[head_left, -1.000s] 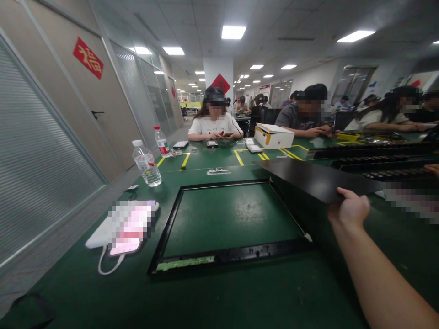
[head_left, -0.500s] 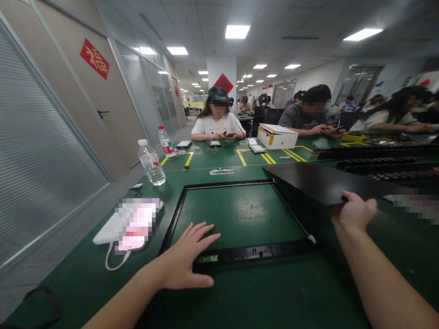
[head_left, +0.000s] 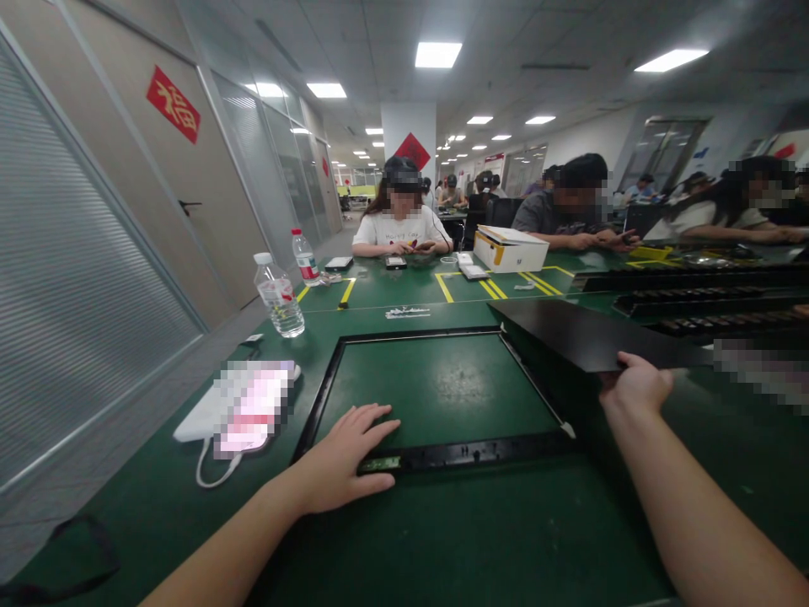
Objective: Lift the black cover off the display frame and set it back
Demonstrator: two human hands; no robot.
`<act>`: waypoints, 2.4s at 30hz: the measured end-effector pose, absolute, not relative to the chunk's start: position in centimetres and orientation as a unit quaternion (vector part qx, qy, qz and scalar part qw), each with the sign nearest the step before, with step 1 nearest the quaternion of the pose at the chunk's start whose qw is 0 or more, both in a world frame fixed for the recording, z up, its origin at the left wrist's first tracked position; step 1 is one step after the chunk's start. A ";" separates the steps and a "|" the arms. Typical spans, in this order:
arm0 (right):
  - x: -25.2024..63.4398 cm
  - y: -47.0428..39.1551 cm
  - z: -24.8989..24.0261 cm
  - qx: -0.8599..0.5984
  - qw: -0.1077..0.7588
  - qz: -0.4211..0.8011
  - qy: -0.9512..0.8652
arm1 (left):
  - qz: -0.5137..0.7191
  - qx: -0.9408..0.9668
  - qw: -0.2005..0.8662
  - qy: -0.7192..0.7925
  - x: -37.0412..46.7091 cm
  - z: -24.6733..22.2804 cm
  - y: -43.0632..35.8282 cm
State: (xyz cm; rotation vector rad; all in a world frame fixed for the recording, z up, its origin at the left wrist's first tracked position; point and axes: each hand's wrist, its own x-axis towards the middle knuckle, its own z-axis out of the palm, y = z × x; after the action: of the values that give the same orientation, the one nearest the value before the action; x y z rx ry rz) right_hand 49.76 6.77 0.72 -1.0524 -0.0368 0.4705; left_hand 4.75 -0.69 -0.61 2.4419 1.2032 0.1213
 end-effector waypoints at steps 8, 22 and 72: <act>50.6 7.3 -0.7 -0.595 0.771 0.222 0.044 | 0.063 0.880 0.194 0.428 4.7 -0.8 -0.5; 52.0 8.1 -3.1 -0.592 0.773 0.216 0.072 | 0.058 0.876 0.197 0.436 4.6 -0.9 -0.6; 46.8 4.5 2.3 -0.447 0.682 0.554 -0.167 | 0.586 0.278 0.626 0.432 2.3 2.8 1.4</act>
State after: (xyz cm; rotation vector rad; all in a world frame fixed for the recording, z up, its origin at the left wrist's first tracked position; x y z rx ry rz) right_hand 46.83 4.48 2.27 -1.0026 -0.3742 1.2428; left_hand 2.27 1.41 2.78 0.6368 0.9913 1.3443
